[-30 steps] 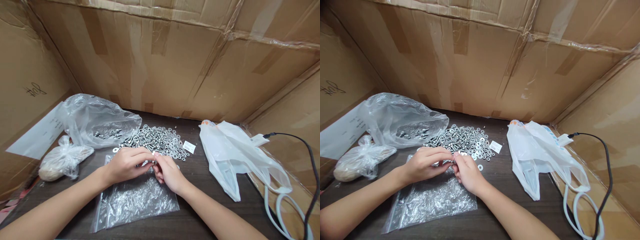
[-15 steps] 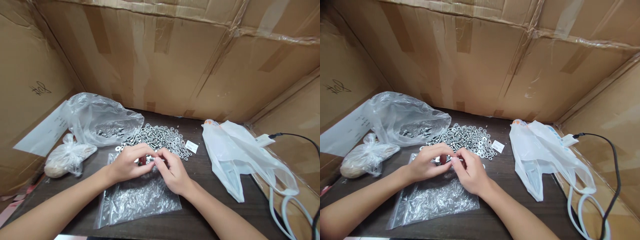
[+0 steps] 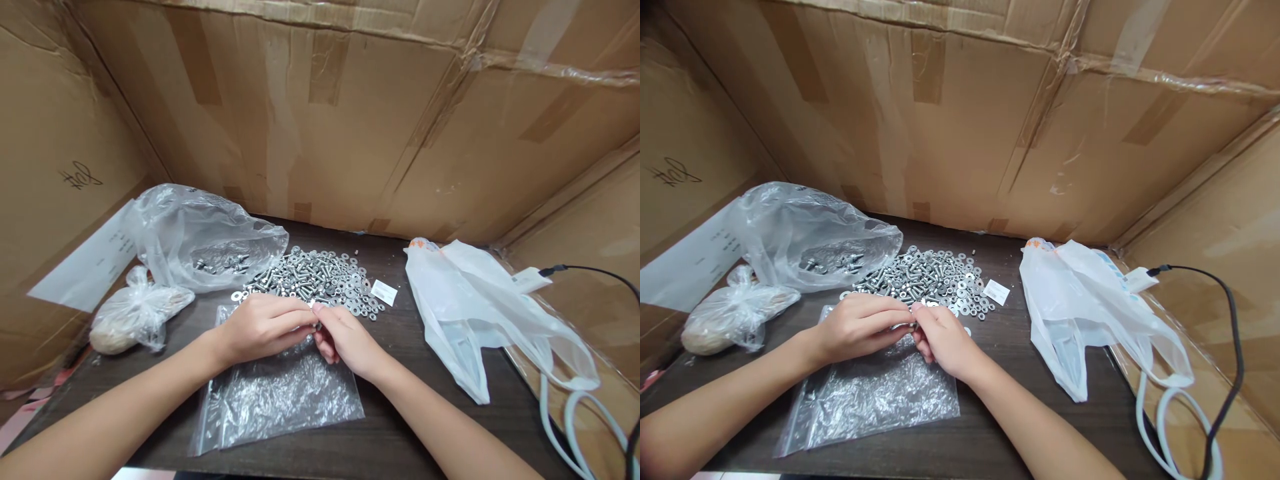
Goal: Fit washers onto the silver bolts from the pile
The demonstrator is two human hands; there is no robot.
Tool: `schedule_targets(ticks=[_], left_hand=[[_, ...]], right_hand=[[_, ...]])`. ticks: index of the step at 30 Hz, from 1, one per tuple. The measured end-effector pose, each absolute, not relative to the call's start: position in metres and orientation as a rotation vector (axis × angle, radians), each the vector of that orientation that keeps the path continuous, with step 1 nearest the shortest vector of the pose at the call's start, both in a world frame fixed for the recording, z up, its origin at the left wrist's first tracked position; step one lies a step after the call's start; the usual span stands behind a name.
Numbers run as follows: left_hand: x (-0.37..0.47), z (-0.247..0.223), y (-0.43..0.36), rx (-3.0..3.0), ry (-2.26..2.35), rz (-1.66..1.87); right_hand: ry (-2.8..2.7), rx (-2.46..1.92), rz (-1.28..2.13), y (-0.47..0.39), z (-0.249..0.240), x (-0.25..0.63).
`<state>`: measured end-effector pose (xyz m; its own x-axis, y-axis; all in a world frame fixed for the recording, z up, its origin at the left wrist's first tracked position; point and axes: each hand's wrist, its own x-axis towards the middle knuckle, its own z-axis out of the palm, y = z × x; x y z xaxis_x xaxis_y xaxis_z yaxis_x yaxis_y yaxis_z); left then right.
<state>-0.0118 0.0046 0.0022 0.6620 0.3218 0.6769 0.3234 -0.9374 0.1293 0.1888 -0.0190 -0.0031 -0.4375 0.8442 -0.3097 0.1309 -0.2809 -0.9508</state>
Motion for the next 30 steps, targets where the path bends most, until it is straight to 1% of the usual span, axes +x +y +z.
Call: schedule_targets(ticks=[4, 6, 8, 12, 14, 17, 20, 24, 26, 30], left_hand=[[-0.011, 0.002, 0.004, -2.879, -0.564, -1.157], [-0.009, 0.003, 0.002, -2.956, -0.653, -1.198], [-0.007, 0.005, 0.001, -3.062, -0.89, -1.32], [-0.001, 0.01, -0.002, -3.183, -1.483, -1.609], [0.0, 0.011, -0.003, -3.253, -1.604, -1.66], [0.002, 0.012, -0.005, -3.294, -1.597, -1.655], [0.002, 0.012, -0.007, -3.246, -1.475, -1.603], [0.0, 0.009, -0.006, -3.181, -1.17, -1.521], [-0.002, 0.006, -0.005, -3.166, -0.979, -1.45], [-0.005, 0.003, 0.0, -3.064, -0.746, -1.246]], right_hand=[[-1.404, -1.234, 1.879, -0.017, -0.006, 0.19], [-1.416, -1.233, 1.822, -0.018, -0.006, 0.19], [-1.464, -1.203, 1.629, -0.021, -0.004, 0.191], [-1.779, -1.113, 1.084, -0.028, 0.004, 0.192], [-1.878, -1.093, 0.952, -0.029, 0.006, 0.193], [-1.89, -1.08, 0.919, -0.029, 0.006, 0.194], [-1.799, -1.11, 1.052, -0.029, 0.0, 0.192], [-1.475, -1.152, 1.557, -0.027, -0.008, 0.187], [-1.348, -1.153, 1.752, -0.025, -0.01, 0.186], [-1.291, -1.152, 1.885, -0.021, -0.011, 0.186]])
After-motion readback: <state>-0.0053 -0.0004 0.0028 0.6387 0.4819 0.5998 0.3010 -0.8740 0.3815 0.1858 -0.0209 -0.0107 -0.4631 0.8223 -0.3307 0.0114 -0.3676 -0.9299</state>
